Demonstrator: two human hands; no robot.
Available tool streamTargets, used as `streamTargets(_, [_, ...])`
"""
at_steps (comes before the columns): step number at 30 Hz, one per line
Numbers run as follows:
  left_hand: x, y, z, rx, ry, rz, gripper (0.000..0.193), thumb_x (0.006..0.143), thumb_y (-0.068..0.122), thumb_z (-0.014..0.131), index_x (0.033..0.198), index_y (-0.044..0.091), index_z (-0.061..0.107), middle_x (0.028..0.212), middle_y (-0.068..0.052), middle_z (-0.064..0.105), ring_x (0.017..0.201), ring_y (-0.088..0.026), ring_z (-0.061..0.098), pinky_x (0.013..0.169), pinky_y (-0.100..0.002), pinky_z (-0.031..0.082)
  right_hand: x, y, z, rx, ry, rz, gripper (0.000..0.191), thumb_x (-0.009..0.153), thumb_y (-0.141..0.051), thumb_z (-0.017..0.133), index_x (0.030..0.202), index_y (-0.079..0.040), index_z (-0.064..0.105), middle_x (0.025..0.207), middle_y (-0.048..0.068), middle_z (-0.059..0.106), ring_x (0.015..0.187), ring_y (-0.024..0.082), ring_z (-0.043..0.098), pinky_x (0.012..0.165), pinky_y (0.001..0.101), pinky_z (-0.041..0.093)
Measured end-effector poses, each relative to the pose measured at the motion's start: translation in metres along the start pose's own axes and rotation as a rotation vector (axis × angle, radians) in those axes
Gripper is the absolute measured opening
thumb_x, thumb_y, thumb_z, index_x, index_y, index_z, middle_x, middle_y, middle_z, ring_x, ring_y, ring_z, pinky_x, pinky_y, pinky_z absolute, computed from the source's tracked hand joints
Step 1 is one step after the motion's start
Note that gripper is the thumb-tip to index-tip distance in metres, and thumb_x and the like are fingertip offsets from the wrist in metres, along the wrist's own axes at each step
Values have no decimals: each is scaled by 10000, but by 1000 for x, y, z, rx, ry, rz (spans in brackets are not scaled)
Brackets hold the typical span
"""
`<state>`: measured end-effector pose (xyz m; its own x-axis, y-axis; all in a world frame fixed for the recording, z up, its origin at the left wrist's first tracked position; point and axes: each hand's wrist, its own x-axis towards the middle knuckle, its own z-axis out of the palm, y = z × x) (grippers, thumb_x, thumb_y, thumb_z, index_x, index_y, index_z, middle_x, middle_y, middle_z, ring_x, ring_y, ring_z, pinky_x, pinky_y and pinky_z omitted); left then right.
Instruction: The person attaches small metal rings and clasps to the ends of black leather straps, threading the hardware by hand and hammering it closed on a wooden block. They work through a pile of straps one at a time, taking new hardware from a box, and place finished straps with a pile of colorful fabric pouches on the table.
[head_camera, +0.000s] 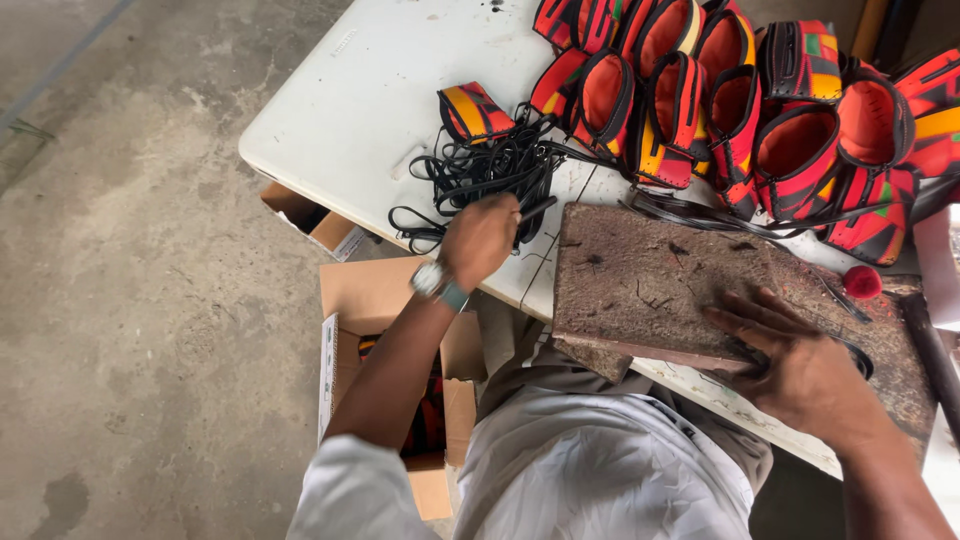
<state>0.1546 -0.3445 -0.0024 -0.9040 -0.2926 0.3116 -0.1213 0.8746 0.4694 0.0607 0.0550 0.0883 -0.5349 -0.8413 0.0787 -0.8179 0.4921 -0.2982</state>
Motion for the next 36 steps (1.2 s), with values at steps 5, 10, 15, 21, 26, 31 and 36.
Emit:
streamTargets(5, [47, -9, 50, 317, -99, 48, 97, 787, 102, 679, 823, 35, 739, 1037, -242, 669, 812, -405, 704, 744, -492, 587, -1, 4, -2, -9, 5, 32, 869, 557, -149, 857, 1375, -288, 600, 1477, -24, 544, 1445, 284, 442, 1099, 390, 463])
streamTargets(10, [57, 3, 42, 201, -132, -76, 179, 740, 140, 730, 830, -15, 721, 992, -261, 687, 870, -444, 691, 781, -490, 582, -6, 4, 6, -39, -33, 111, 965, 536, -129, 854, 1439, -308, 567, 1530, -44, 491, 1458, 302, 394, 1087, 405, 463])
streamTargets(15, [66, 29, 0, -1, 92, -45, 175, 848, 145, 737, 897, -5, 660, 912, -239, 710, 878, -418, 707, 776, -476, 569, -7, -9, 21, -31, -28, 207, 919, 580, -125, 813, 1449, -294, 567, 1561, -14, 483, 1448, 324, 381, 1057, 426, 456])
streamTargets(21, [56, 73, -15, -582, 179, 83, 193, 858, 8, 781, 959, 24, 617, 985, -101, 748, 851, -140, 687, 751, -301, 580, 5, -33, 62, -37, 235, 133, 623, 694, -177, 786, 1303, -154, 658, 1443, 113, 573, 1431, 466, 388, 1191, 501, 334])
streamTargets(26, [36, 132, 12, -1137, -41, -15, 184, 902, -68, 673, 993, 57, 574, 1029, -32, 741, 898, -62, 690, 855, -251, 617, -24, -11, 59, 20, 314, -55, 626, 668, -375, 816, 1209, -86, 692, 1335, 135, 656, 1281, 399, 540, 1064, 606, 350])
streamTargets(31, [22, 191, 43, -720, -141, 227, 182, 863, 3, 724, 1009, 42, 622, 936, -93, 718, 783, -161, 657, 689, -340, 534, -87, 40, 13, 290, 418, 283, 225, 828, -236, 769, 1044, -181, 743, 1183, 32, 767, 1097, 248, 717, 979, 386, 548])
streamTargets(36, [14, 246, 82, -417, -234, 532, 226, 812, 53, 696, 1003, 37, 577, 946, -169, 646, 853, -377, 662, 732, -469, 540, -95, 86, -9, 71, 266, 416, 538, 798, -263, 780, 1305, -111, 684, 1205, 114, 679, 1103, 367, 610, 974, 466, 482])
